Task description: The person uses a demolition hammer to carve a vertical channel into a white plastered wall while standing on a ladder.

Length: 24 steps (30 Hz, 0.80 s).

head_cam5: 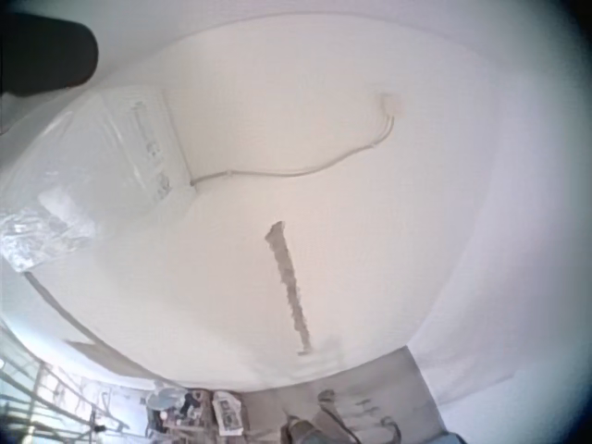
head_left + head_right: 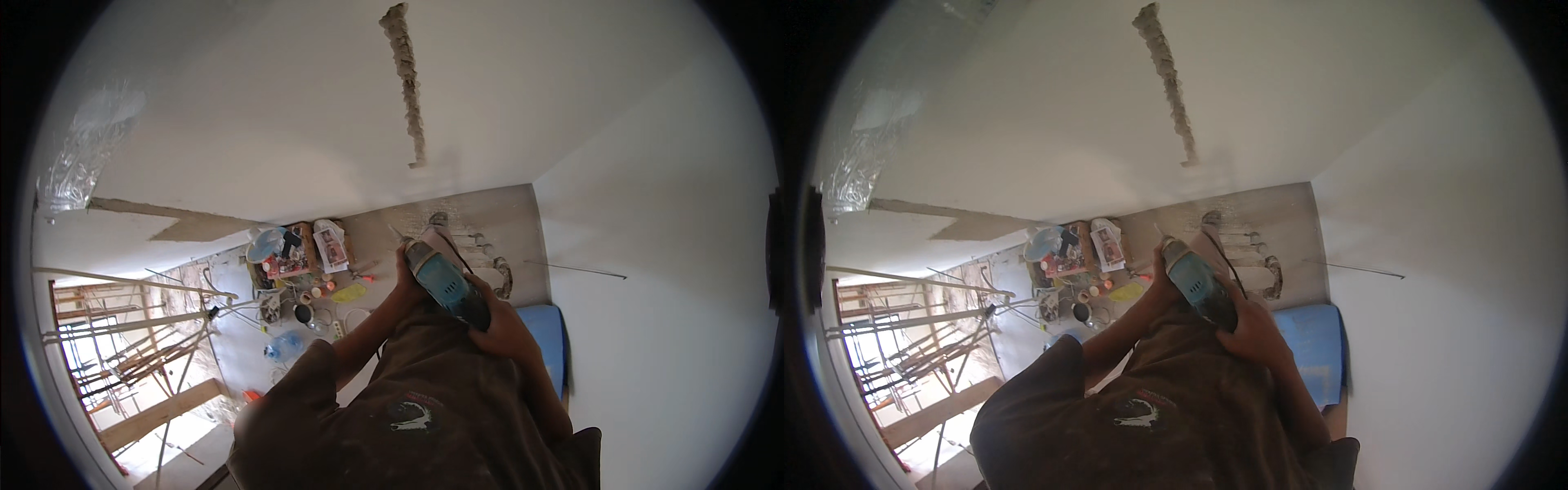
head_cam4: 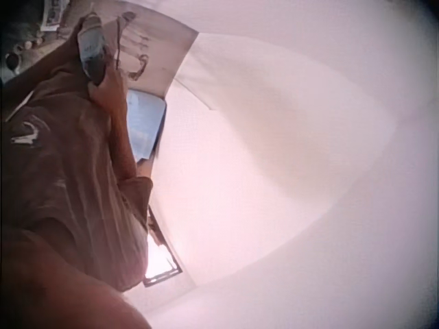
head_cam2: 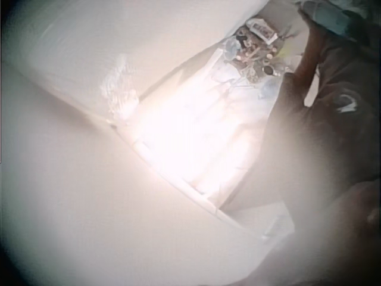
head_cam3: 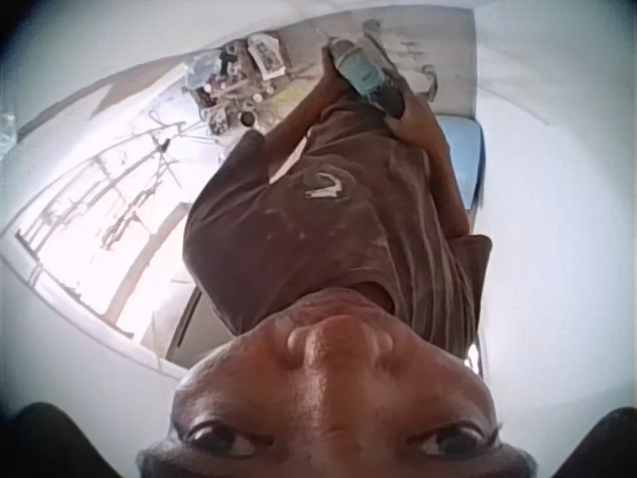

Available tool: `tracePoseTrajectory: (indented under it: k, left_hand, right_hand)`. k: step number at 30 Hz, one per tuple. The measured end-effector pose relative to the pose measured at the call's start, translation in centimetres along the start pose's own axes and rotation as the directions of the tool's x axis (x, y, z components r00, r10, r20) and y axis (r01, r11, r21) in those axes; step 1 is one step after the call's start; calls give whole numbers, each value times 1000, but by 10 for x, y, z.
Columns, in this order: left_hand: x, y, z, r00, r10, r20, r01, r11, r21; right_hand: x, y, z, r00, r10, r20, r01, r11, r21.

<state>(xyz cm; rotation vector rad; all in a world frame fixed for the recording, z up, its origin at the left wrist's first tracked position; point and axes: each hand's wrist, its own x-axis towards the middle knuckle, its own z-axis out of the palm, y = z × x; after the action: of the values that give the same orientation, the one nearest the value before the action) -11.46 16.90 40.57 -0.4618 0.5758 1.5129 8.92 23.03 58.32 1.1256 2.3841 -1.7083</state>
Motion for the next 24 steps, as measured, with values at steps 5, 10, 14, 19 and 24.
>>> tracePoseTrajectory:
  k: [5,10,14,19,24]
  left_hand:
    - [0,-4,0,998,14,53,-7,993,-115]
    - [18,-6,-28,956,-88,281,152,965,-212]
    - [3,3,19,979,-123,164,155,968,-197]
    - [10,31,108,958,148,245,-207,949,236]
    - [31,58,193,902,210,378,-319,914,251]
  right_hand:
    - [1,-4,0,999,-39,-3,39,997,73]
    - [-6,-11,-1,998,30,-53,-26,997,76]
    - [-17,-5,-5,986,33,-166,-13,992,124]
    - [-22,-36,-22,929,163,-331,-25,923,383]
    - [-5,-69,-42,870,218,-442,31,872,489]
